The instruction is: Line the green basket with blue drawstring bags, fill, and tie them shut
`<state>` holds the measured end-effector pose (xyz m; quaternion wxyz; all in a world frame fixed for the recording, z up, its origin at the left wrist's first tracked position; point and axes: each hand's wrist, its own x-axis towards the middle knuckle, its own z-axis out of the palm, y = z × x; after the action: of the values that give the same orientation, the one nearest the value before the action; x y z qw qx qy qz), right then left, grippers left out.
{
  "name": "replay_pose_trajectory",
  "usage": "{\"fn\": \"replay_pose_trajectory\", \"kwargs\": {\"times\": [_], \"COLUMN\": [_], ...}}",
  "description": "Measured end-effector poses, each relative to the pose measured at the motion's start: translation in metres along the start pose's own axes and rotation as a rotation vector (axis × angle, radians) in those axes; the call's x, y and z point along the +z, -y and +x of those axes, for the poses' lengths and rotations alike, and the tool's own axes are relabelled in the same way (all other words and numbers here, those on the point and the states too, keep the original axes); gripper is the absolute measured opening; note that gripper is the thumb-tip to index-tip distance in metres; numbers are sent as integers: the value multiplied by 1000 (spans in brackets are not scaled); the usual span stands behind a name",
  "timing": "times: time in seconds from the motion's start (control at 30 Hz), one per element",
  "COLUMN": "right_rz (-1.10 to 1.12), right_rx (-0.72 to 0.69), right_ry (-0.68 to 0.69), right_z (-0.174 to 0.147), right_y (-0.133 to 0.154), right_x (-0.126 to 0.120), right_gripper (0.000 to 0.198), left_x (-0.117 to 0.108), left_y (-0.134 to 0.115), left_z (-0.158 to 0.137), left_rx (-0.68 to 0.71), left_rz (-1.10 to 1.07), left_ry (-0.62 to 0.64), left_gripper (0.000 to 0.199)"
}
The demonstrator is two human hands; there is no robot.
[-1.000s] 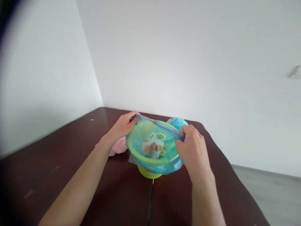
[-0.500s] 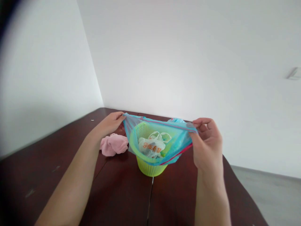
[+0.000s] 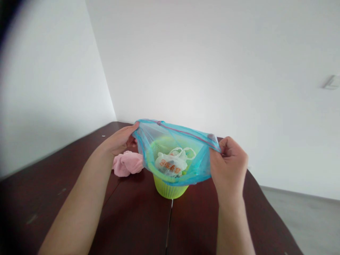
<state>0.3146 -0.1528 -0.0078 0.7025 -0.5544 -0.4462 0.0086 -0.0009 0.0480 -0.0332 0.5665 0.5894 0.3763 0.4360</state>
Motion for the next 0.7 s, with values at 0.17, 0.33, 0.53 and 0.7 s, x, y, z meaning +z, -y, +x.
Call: {"fn": "replay_pose_trajectory", "kwargs": {"times": [0.17,0.33,0.53,0.7], "right_rz": [5,376,633,777], "right_rx": [27,329,459,466], "right_ry": [101,410,518,333], "right_z": [-3,2,9,5], "right_y": [9,8,13,-11], "right_x": [-5,-21,-25,-35], "right_gripper": [79,54,37,28], "left_x": [-2,2,-3,2], "left_y": [-6,-9,-23,-30], "left_z": [-6,-14,-19,-24], "left_rx": [39,-13,-54,3], "left_rz": [23,-19,-254,-511], "left_ry": [-32,77,243,139], "left_gripper": [77,77,67,22]}}
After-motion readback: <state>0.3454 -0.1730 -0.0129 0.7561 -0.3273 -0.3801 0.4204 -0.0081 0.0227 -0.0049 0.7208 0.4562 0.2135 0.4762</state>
